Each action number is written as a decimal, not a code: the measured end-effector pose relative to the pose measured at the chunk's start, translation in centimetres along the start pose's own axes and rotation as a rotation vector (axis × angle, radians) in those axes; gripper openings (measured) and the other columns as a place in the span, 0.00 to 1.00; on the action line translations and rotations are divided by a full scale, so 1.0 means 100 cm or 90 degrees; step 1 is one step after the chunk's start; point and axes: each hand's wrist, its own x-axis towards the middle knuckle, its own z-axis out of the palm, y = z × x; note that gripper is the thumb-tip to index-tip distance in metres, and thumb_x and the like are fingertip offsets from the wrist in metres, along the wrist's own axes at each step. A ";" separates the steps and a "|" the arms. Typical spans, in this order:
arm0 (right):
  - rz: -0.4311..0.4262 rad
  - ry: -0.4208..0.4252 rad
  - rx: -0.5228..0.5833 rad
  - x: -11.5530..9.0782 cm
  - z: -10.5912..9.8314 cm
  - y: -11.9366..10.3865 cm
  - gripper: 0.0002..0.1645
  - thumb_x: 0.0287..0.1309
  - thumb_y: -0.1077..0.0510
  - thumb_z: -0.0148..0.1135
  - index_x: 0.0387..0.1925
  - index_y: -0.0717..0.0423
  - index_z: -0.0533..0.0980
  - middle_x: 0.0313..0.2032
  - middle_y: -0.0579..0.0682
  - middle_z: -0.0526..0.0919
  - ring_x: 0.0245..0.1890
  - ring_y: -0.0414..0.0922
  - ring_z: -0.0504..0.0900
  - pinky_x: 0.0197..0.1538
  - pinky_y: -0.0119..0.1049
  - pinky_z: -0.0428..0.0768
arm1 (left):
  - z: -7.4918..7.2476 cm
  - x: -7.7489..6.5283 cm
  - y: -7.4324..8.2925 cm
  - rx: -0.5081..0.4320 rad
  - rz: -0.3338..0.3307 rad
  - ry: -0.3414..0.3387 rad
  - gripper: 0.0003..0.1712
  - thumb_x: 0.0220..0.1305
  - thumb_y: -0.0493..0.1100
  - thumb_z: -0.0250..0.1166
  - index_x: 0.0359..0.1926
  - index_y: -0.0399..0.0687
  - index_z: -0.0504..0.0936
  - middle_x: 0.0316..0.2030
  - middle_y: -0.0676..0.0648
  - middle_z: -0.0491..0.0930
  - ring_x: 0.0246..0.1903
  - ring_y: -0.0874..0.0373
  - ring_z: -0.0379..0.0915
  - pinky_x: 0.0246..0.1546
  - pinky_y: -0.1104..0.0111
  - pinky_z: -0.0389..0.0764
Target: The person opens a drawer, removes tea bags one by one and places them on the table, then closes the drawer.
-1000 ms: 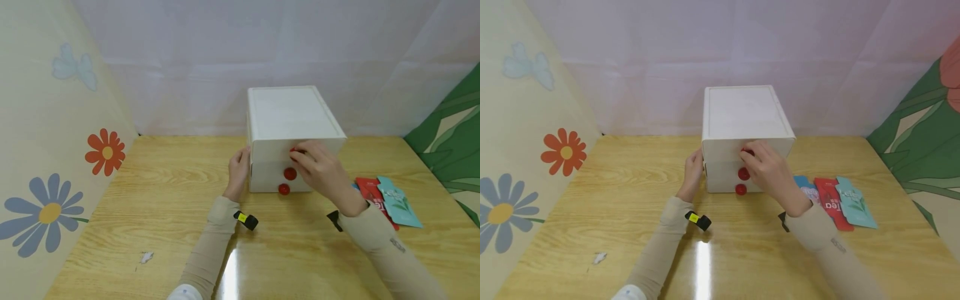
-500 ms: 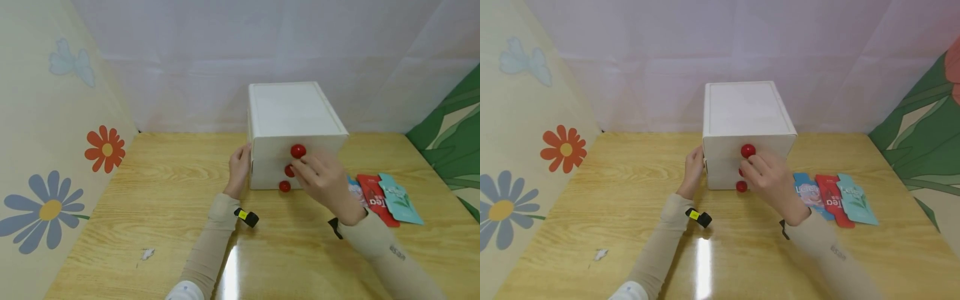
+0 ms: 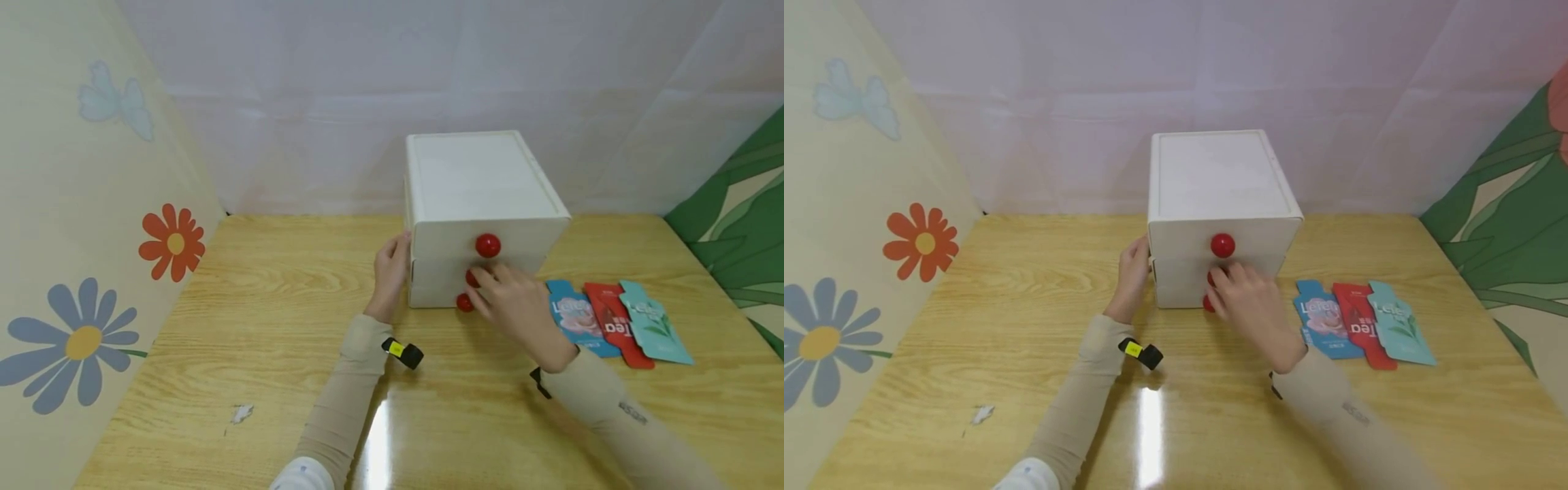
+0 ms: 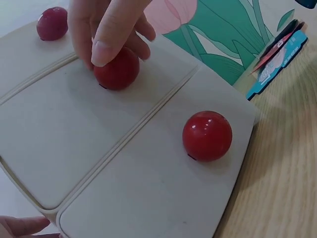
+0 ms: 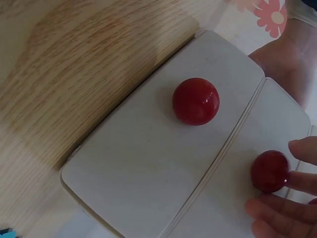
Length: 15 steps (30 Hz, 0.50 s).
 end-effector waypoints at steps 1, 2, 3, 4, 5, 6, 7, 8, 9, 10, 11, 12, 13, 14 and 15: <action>0.001 -0.010 -0.004 0.000 0.000 0.000 0.18 0.59 0.51 0.52 0.32 0.64 0.76 0.24 0.59 0.76 0.15 0.50 0.72 0.12 0.38 0.67 | 0.000 -0.001 0.001 -0.002 -0.006 -0.002 0.28 0.64 0.58 0.52 0.56 0.45 0.74 0.47 0.47 0.76 0.44 0.58 0.70 0.46 0.65 0.72; 0.003 -0.021 -0.008 0.000 0.000 0.000 0.16 0.56 0.52 0.55 0.32 0.64 0.76 0.23 0.59 0.76 0.15 0.50 0.71 0.11 0.37 0.66 | 0.000 -0.001 0.002 -0.003 -0.010 -0.004 0.28 0.64 0.59 0.52 0.56 0.45 0.73 0.46 0.47 0.76 0.43 0.58 0.70 0.45 0.64 0.72; 0.003 -0.030 -0.011 0.001 0.000 0.000 0.15 0.53 0.54 0.58 0.33 0.64 0.75 0.22 0.59 0.75 0.14 0.50 0.71 0.11 0.37 0.66 | 0.000 -0.001 0.002 -0.006 -0.015 -0.007 0.29 0.64 0.59 0.52 0.57 0.45 0.73 0.46 0.47 0.76 0.42 0.58 0.70 0.45 0.64 0.72; 0.004 -0.039 -0.014 0.001 0.000 -0.001 0.14 0.50 0.55 0.60 0.33 0.64 0.75 0.21 0.58 0.75 0.14 0.50 0.71 0.11 0.36 0.65 | 0.000 -0.002 0.003 -0.005 -0.019 -0.009 0.29 0.64 0.59 0.52 0.57 0.45 0.72 0.48 0.48 0.76 0.43 0.59 0.69 0.45 0.65 0.72; 0.006 -0.046 -0.020 0.001 0.000 -0.001 0.15 0.48 0.55 0.62 0.33 0.63 0.74 0.20 0.58 0.74 0.14 0.50 0.70 0.10 0.36 0.63 | 0.000 -0.002 0.003 -0.005 -0.021 -0.012 0.29 0.64 0.59 0.52 0.58 0.45 0.72 0.48 0.48 0.76 0.43 0.59 0.69 0.44 0.64 0.72; 0.008 -0.054 -0.025 0.001 0.000 -0.001 0.15 0.47 0.56 0.64 0.33 0.63 0.73 0.19 0.57 0.73 0.13 0.50 0.69 0.10 0.35 0.62 | 0.000 -0.002 0.004 -0.005 -0.022 -0.016 0.29 0.64 0.59 0.51 0.58 0.46 0.72 0.47 0.47 0.76 0.41 0.58 0.69 0.43 0.64 0.72; 0.011 -0.061 -0.028 0.001 0.000 -0.002 0.16 0.46 0.56 0.65 0.34 0.62 0.73 0.17 0.56 0.71 0.12 0.49 0.68 0.10 0.35 0.61 | 0.000 -0.002 0.004 -0.004 -0.023 -0.018 0.29 0.64 0.59 0.51 0.58 0.46 0.72 0.49 0.47 0.75 0.42 0.59 0.69 0.44 0.64 0.72; 0.014 -0.068 -0.031 0.001 0.000 -0.002 0.16 0.45 0.57 0.67 0.34 0.62 0.72 0.16 0.55 0.70 0.12 0.49 0.67 0.10 0.35 0.60 | 0.000 -0.002 0.004 -0.003 -0.025 -0.021 0.29 0.64 0.59 0.51 0.59 0.46 0.72 0.50 0.47 0.75 0.43 0.58 0.69 0.45 0.63 0.72; 0.016 -0.074 -0.030 0.002 0.001 -0.002 0.17 0.45 0.58 0.68 0.34 0.61 0.71 0.16 0.55 0.69 0.12 0.48 0.66 0.10 0.34 0.60 | 0.000 -0.002 0.004 -0.002 -0.027 -0.024 0.30 0.64 0.59 0.50 0.59 0.46 0.71 0.51 0.48 0.74 0.45 0.59 0.69 0.46 0.64 0.71; 0.018 -0.079 -0.030 0.002 0.001 -0.003 0.18 0.44 0.59 0.69 0.34 0.61 0.71 0.16 0.55 0.68 0.12 0.48 0.66 0.10 0.34 0.60 | 0.000 -0.002 0.004 0.001 -0.027 -0.027 0.30 0.65 0.59 0.50 0.59 0.46 0.71 0.53 0.48 0.74 0.47 0.58 0.69 0.48 0.64 0.71; 0.021 -0.083 -0.030 0.002 0.002 -0.003 0.18 0.43 0.60 0.70 0.34 0.61 0.70 0.16 0.55 0.68 0.12 0.48 0.65 0.11 0.34 0.60 | 0.000 -0.002 0.004 0.006 -0.027 -0.028 0.30 0.65 0.60 0.50 0.59 0.46 0.71 0.54 0.48 0.73 0.50 0.58 0.68 0.51 0.64 0.70; 0.022 -0.086 -0.030 0.003 0.003 -0.003 0.19 0.42 0.61 0.70 0.34 0.61 0.70 0.16 0.55 0.68 0.12 0.47 0.65 0.11 0.34 0.61 | 0.000 -0.001 0.004 0.011 -0.027 -0.030 0.30 0.65 0.60 0.49 0.60 0.46 0.70 0.55 0.48 0.72 0.52 0.57 0.67 0.53 0.64 0.68; 0.022 -0.087 -0.027 0.003 0.003 -0.003 0.19 0.41 0.62 0.70 0.34 0.62 0.70 0.16 0.55 0.68 0.12 0.47 0.64 0.12 0.34 0.61 | 0.000 -0.001 0.004 0.017 -0.026 -0.031 0.30 0.65 0.60 0.49 0.60 0.46 0.70 0.57 0.49 0.71 0.55 0.58 0.65 0.55 0.65 0.66; 0.022 -0.087 -0.023 0.004 0.003 -0.003 0.19 0.40 0.63 0.71 0.33 0.62 0.70 0.16 0.55 0.68 0.12 0.47 0.64 0.12 0.34 0.61 | 0.000 -0.001 0.004 0.023 -0.024 -0.032 0.30 0.65 0.60 0.49 0.60 0.46 0.70 0.58 0.49 0.70 0.56 0.57 0.65 0.56 0.65 0.65; 0.021 -0.086 -0.019 0.004 0.004 -0.002 0.19 0.40 0.63 0.71 0.33 0.62 0.70 0.16 0.55 0.68 0.12 0.47 0.64 0.12 0.33 0.61 | -0.001 0.000 0.004 0.031 -0.021 -0.033 0.30 0.65 0.60 0.48 0.59 0.46 0.71 0.58 0.49 0.70 0.57 0.57 0.64 0.57 0.65 0.65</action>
